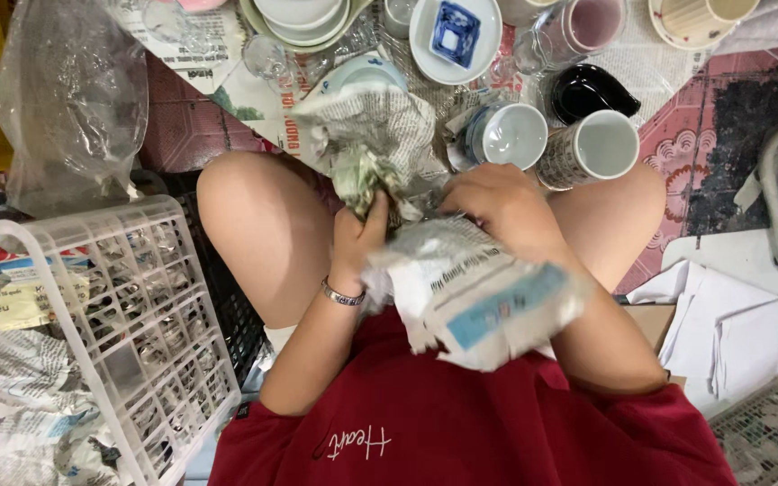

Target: The person sits on the floor and wraps various ceramic dishes, including cups and bowls, with newspaper. They fold the newspaper around each item and place the wrapped items into a nearby basket.

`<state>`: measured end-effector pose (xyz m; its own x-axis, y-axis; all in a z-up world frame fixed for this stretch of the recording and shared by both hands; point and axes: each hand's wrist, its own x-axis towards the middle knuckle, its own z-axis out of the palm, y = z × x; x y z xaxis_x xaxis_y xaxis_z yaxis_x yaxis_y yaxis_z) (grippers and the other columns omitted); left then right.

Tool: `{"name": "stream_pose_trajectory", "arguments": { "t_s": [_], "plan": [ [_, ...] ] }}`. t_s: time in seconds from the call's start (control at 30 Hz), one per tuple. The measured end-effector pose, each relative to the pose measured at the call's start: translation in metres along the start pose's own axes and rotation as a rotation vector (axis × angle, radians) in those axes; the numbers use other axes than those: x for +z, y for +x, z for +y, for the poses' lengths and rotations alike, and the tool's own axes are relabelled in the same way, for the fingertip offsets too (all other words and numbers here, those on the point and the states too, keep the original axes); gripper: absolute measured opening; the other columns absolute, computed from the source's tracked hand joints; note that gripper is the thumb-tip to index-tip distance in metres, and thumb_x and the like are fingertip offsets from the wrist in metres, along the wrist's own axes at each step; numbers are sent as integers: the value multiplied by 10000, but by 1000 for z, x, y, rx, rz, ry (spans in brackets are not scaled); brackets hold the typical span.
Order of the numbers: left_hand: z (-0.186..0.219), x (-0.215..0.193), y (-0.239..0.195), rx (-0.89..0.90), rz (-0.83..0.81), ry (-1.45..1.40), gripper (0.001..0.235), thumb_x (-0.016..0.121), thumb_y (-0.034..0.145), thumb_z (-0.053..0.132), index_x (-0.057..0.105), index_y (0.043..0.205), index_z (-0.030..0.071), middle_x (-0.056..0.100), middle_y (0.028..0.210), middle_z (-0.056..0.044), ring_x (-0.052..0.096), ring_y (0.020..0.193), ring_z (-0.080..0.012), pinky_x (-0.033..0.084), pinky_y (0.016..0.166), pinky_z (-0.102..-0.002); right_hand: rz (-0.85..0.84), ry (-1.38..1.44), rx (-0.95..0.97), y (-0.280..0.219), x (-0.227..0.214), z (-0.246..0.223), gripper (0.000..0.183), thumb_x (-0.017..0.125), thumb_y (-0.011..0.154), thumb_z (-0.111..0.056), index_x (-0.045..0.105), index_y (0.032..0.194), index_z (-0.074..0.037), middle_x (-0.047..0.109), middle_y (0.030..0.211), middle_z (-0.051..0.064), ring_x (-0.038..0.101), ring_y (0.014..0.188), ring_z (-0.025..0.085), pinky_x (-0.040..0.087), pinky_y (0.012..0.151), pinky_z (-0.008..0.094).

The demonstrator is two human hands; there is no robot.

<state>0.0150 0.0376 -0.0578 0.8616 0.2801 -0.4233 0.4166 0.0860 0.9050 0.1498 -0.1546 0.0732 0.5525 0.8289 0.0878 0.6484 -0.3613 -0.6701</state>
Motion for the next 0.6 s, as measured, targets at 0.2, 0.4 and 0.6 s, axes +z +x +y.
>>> {"name": "stream_pose_trajectory", "arguments": {
  "t_s": [0.2,0.4,0.6],
  "plan": [
    [-13,-4,-9,496,-500,-394,560,700,976,413,555,1352,24,612,1353,-59,573,1270,-146,433,1109,-320,157,-42,315,-20,26,11,193,804,733,-156,653,803,-57,653,828,98,643,888,332,479,804,431],
    [-25,7,-10,397,-293,-20,519,794,904,281,661,1332,19,700,1352,-92,681,1231,-232,518,1137,-387,37,84,335,-20,23,19,194,775,699,-122,708,879,-94,709,912,71,659,945,307,490,832,402],
    [-40,-10,5,297,-200,-363,451,766,944,256,659,1299,1,696,1306,-101,672,1186,-245,514,1098,-400,86,198,68,-17,-10,-2,288,860,677,-250,692,849,-93,763,1101,54,652,1179,275,429,994,450]
  ]
}}
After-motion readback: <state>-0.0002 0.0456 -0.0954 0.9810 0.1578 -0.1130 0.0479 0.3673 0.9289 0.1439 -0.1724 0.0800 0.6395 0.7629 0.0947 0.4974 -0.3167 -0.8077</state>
